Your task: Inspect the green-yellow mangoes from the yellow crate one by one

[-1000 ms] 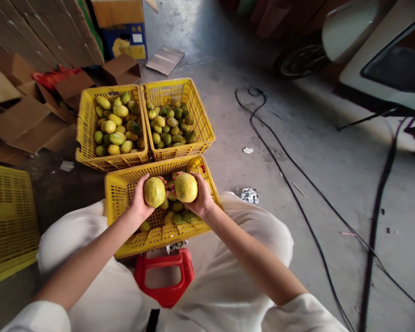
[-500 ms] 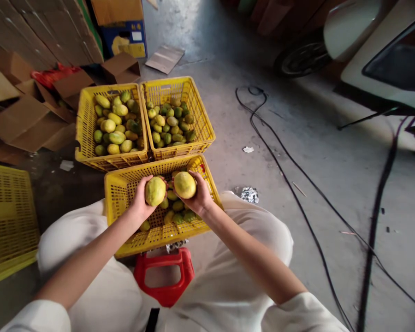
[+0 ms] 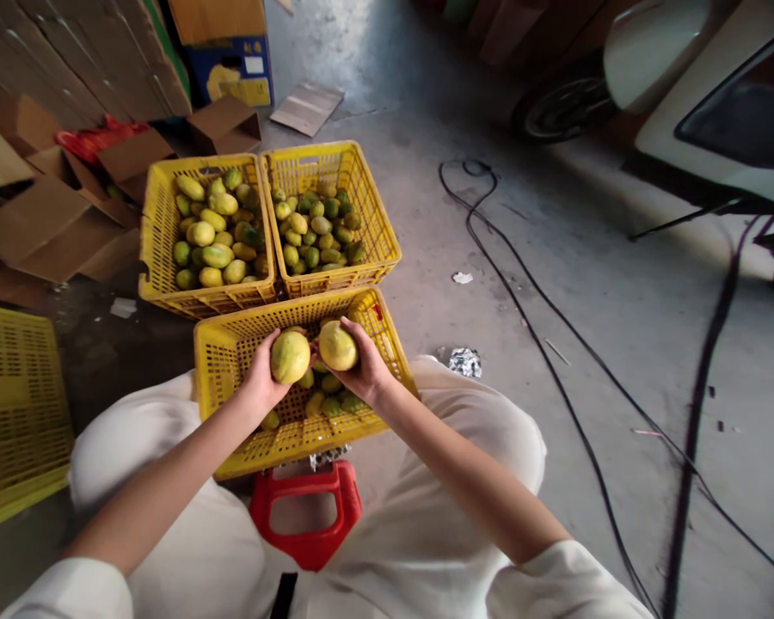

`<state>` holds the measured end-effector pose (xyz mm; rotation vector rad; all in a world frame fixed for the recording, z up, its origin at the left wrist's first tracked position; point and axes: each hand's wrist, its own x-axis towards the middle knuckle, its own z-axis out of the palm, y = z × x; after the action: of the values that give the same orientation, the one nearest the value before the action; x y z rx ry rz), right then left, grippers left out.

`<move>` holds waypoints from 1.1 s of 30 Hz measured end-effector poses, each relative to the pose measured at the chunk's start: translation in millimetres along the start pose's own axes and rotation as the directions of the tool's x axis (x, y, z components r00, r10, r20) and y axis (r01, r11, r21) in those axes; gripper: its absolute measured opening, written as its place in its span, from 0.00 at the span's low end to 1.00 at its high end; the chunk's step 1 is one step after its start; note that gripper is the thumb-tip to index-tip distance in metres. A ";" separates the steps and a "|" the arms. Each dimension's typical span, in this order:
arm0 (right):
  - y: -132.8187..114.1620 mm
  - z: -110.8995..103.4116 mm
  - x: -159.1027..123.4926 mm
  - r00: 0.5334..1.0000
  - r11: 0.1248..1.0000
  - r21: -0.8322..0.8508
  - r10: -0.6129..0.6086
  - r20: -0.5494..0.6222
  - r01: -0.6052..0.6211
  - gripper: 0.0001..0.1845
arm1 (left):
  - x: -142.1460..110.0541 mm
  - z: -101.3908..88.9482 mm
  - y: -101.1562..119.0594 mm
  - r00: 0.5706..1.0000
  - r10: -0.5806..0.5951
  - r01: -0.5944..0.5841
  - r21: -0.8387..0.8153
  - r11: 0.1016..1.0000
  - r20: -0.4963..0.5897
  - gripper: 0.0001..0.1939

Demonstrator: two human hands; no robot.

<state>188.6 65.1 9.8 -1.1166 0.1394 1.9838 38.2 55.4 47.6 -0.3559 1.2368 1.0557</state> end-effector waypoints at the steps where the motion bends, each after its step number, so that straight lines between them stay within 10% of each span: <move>1: -0.1 -0.6 0.8 0.999 1.000 0.000 -0.019 -0.029 0.019 0.12 | -0.4 0.2 0.4 1.000 0.005 -0.005 0.005 1.000 0.000 0.10; 10: -4.2 3.2 1.6 0.981 0.999 0.053 0.005 -0.192 0.005 0.07 | -5.0 4.9 -4.8 0.993 0.121 -0.121 0.031 0.992 0.018 0.07; 19: -4.8 3.9 0.8 1.000 1.000 0.021 0.001 0.020 -0.002 0.16 | -2.4 -2.5 -3.3 0.994 0.106 -0.106 0.067 0.992 0.005 0.02; 33: -6.7 -7.3 8.9 1.000 0.999 -0.032 0.026 -0.013 -0.027 0.10 | 4.0 -0.1 -1.2 0.998 0.041 -0.035 0.130 0.991 -0.049 0.06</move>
<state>195.9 71.5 0.6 -1.1535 0.1302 2.0090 38.9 56.5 43.6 -0.2620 1.3551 0.9986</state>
